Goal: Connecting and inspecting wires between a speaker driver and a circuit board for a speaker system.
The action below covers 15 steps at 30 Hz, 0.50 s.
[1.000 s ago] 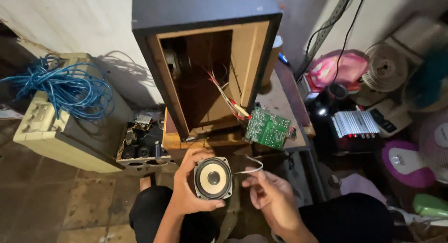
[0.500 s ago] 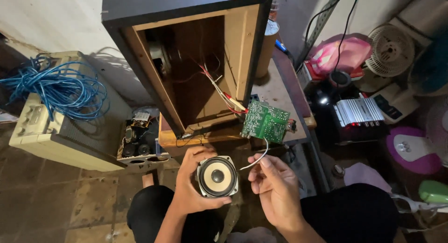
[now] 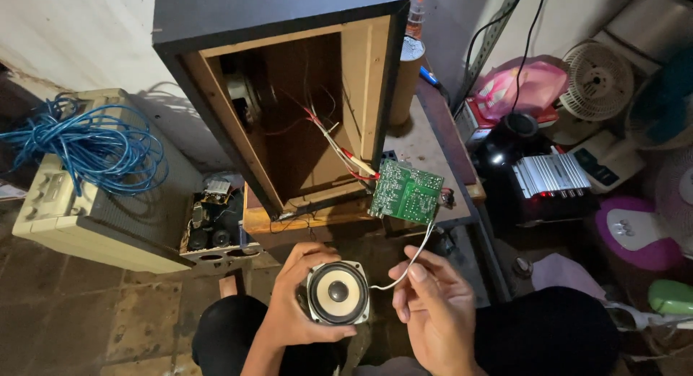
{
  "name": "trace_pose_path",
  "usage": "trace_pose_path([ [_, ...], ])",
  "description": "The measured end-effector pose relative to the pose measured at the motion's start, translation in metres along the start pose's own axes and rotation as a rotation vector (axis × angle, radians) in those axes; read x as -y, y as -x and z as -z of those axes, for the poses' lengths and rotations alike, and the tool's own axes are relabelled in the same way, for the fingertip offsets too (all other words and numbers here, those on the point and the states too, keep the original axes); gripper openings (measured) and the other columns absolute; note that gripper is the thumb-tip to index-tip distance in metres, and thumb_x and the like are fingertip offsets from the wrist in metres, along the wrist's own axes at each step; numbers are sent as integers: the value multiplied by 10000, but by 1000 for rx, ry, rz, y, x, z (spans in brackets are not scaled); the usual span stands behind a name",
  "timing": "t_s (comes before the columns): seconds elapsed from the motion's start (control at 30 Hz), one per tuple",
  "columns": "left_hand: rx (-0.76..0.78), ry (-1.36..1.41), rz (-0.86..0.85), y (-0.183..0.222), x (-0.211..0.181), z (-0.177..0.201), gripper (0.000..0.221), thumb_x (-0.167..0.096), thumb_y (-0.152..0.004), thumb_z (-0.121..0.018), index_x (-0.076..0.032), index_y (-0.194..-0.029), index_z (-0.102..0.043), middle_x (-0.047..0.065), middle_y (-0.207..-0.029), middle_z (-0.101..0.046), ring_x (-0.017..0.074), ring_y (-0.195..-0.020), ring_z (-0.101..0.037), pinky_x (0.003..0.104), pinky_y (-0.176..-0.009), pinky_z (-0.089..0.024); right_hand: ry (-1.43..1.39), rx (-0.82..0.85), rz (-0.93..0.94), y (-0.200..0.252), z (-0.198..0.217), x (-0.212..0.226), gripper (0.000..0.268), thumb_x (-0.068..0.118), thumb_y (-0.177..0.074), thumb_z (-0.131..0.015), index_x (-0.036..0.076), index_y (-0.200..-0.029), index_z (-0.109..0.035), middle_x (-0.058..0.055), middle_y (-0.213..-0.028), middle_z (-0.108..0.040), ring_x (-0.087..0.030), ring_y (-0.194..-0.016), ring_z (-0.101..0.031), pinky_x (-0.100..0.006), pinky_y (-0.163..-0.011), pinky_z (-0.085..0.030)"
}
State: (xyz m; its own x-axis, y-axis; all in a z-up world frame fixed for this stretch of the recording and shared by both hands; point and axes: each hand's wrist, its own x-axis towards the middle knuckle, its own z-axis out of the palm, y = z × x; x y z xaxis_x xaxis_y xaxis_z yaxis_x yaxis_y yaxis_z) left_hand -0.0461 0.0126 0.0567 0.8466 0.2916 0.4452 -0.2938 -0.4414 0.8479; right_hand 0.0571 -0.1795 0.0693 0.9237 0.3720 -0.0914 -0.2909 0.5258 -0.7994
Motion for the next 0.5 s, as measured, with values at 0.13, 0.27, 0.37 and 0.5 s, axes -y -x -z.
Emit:
trace_pose_path([
  [0.13, 8, 24, 0, 0, -2, -1, 831, -552, -610, -921, -119, -1267, -653, 116, -1262, -577, 282, -1197, -620, 437, -1032, -499, 78, 71, 113, 5, -1, 1, 332, 76, -906, -686, -84, -1196, -686, -290, -800, -728, -240, -435, -561, -300, -389, -400],
  [0.27, 34, 10, 3, -2, -5, 0, 813, -542, -613, -922, -119, -1256, -657, 108, -1247, -601, 278, -1187, -628, 436, -1019, -508, 152, 57, 142, 7, -6, 2, 274, 76, -928, -669, -96, -1139, -696, -271, -740, -733, -233, -437, -577, -301, -403, -410],
  [0.37, 56, 9, 16, -3, -6, -1, 800, -533, -619, -925, -116, -1250, -662, 106, -1245, -614, 282, -1185, -632, 445, -1014, -516, 219, 12, 128, 5, -13, 4, 253, 87, -926, -672, -104, -1082, -726, -243, -730, -743, -208, -430, -571, -289, -401, -378],
  [0.5, 58, -27, 24, -3, -1, -1, 803, -529, -619, -925, -108, -1253, -666, 109, -1242, -630, 286, -1185, -629, 450, -1017, -513, 280, -86, 0, -3, -18, 0, 249, 80, -889, -709, -119, -1028, -762, -240, -666, -722, -193, -423, -531, -278, -385, -341],
])
